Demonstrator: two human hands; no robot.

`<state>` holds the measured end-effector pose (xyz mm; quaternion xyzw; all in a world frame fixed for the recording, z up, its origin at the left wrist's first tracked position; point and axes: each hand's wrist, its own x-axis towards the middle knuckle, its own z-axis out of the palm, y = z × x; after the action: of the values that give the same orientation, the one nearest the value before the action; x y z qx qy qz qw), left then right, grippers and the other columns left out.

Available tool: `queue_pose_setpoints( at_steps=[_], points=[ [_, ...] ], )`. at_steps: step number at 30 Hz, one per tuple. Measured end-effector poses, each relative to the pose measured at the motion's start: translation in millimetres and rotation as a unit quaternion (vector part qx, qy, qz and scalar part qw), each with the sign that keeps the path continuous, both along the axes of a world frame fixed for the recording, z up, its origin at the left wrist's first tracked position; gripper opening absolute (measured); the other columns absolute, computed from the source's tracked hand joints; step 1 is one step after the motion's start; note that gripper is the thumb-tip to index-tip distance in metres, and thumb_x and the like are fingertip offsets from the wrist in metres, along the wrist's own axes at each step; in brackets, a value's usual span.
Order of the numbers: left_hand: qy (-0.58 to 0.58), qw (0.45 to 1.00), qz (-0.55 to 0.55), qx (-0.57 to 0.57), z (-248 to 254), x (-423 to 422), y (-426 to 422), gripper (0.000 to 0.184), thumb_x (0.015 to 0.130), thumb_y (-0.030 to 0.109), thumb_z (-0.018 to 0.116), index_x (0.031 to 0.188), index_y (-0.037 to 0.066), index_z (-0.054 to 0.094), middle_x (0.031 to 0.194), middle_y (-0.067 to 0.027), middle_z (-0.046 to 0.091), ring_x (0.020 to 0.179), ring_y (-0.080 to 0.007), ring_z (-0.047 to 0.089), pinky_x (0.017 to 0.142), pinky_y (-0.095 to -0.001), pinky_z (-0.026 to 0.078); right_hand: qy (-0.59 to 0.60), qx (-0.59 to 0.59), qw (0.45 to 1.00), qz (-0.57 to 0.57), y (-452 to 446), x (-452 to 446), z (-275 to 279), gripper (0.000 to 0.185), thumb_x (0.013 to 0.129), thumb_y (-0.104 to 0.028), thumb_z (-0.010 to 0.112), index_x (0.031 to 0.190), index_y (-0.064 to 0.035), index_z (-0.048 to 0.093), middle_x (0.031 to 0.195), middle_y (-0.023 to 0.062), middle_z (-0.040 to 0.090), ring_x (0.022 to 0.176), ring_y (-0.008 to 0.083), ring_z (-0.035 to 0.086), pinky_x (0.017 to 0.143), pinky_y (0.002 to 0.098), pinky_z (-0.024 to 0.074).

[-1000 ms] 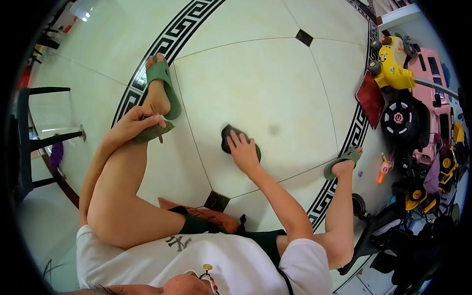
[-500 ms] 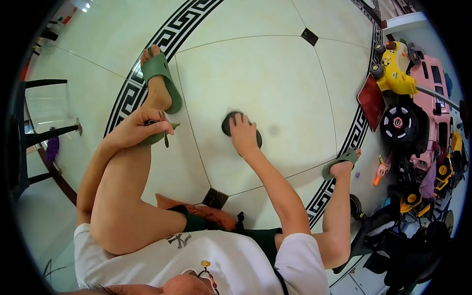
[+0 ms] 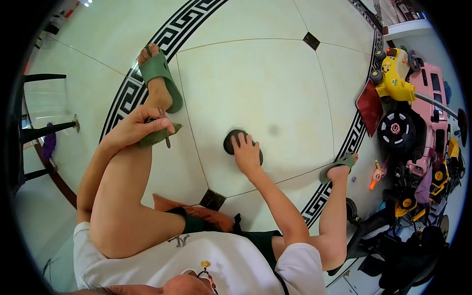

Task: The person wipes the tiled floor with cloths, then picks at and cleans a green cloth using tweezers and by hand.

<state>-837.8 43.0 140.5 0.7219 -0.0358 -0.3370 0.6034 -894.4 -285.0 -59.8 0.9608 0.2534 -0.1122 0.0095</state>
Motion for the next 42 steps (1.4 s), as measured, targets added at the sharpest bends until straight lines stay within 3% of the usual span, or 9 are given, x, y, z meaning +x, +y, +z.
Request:
queue_pose_setpoints(
  at_steps=[5,9,17,20,23,25,27,31,42],
  points=[
    [-0.014,1.0,-0.01,0.018,-4.8,-0.1,2.7,0.021,0.093,0.018,0.057,0.085,0.003,0.07,0.08,-0.0017,0.061,0.08,-0.0094,0.052,0.078,-0.0249,0.042,-0.06,0.073,0.987,-0.128,14.3,86.9,-6.9,0.055,0.076,-0.008,0.061,0.129,-0.0064,0.049,0.131,0.0121,0.041,0.115,0.0317,0.042,0.08,0.0476,0.0436],
    [0.021,0.999,0.046,0.0,-2.5,-1.1,5.0,0.024,0.093,0.021,0.057,0.084,0.002,0.07,0.079,-0.0013,0.061,0.081,-0.009,0.053,0.079,-0.0246,0.041,-0.022,0.174,0.984,-0.025,37.0,113.9,-10.0,0.044,0.074,-0.006,0.059,0.116,-0.0185,0.061,0.12,0.0042,0.051,0.107,0.0262,0.047,0.078,0.0441,0.0446],
    [-0.017,0.999,0.009,0.031,-1.8,-2.6,7.5,0.029,0.094,0.028,0.056,0.088,0.004,0.069,0.079,-0.0009,0.06,0.082,-0.0089,0.052,0.079,-0.0235,0.042,0.17,0.24,0.946,0.139,7.4,-59.3,1.5,0.04,0.067,-0.001,0.058,0.1,-0.0217,0.07,0.106,0.0028,0.058,0.098,0.027,0.054,0.08,0.0365,0.0483],
    [-0.02,0.999,0.01,0.044,-2.2,-6.8,5.0,0.029,0.094,0.029,0.056,0.088,0.003,0.069,0.079,-0.001,0.06,0.083,-0.0094,0.052,0.08,-0.024,0.042,0.281,0.452,0.844,-0.071,-29.6,-66.6,6.3,0.044,0.068,0.002,0.05,0.105,-0.0121,0.068,0.107,0.006,0.061,0.1,0.0227,0.058,0.083,0.0339,0.0488],
    [-0.011,0.999,0.018,0.033,1.1,-7.9,6.0,0.028,0.094,0.027,0.056,0.087,0.003,0.069,0.079,-0.0005,0.059,0.084,-0.0093,0.051,0.081,-0.0245,0.041,0.406,0.525,0.63,-0.403,-89.9,-46.4,42.1,0.045,0.07,0.003,0.046,0.113,-0.0005,0.061,0.109,0.0066,0.062,0.101,0.0158,0.058,0.088,0.0287,0.0472],
    [-0.013,0.999,0.025,0.033,5.5,-8.0,4.9,0.026,0.094,0.024,0.056,0.085,0.003,0.069,0.08,0.0006,0.057,0.082,-0.0083,0.05,0.082,-0.0249,0.039,0.29,0.608,0.586,-0.451,-135.5,-44.9,28.1,0.044,0.076,0.0,0.049,0.119,0.0003,0.057,0.107,0.0068,0.063,0.097,0.0148,0.059,0.089,0.0268,0.0454],
    [-0.024,0.999,0.019,0.026,4.2,-6.7,6.2,0.027,0.094,0.025,0.056,0.086,0.003,0.069,0.08,0.0005,0.059,0.083,-0.008,0.052,0.081,-0.0246,0.04,0.22,0.618,0.598,-0.46,-157.4,-41.8,26.9,0.042,0.08,-0.005,0.054,0.121,0.0002,0.056,0.106,0.0058,0.064,0.098,0.0138,0.059,0.09,0.0272,0.0449],
    [-0.011,1.0,0.02,0.011,-2.0,-6.8,8.7,0.028,0.094,0.026,0.055,0.088,0.002,0.069,0.08,-0.0002,0.06,0.082,-0.0084,0.053,0.078,-0.0237,0.042,-0.104,0.154,0.948,-0.258,-136.0,-54.3,-8.5,0.063,0.078,-0.025,0.067,0.133,-0.0039,0.045,0.132,0.0164,0.046,0.117,0.0342,0.044,0.099,0.0463,0.0364],
    [-0.002,0.999,0.038,0.018,-2.3,-9.1,10.8,0.029,0.095,0.028,0.055,0.09,0.003,0.069,0.081,0.0003,0.061,0.082,-0.0076,0.054,0.079,-0.0232,0.043,0.119,0.29,0.949,0.039,32.7,-140.1,-1.0,0.057,0.066,0.001,0.06,0.122,-0.0079,0.056,0.127,0.0113,0.05,0.108,0.0302,0.048,0.091,0.0443,0.0406]
  ],
)
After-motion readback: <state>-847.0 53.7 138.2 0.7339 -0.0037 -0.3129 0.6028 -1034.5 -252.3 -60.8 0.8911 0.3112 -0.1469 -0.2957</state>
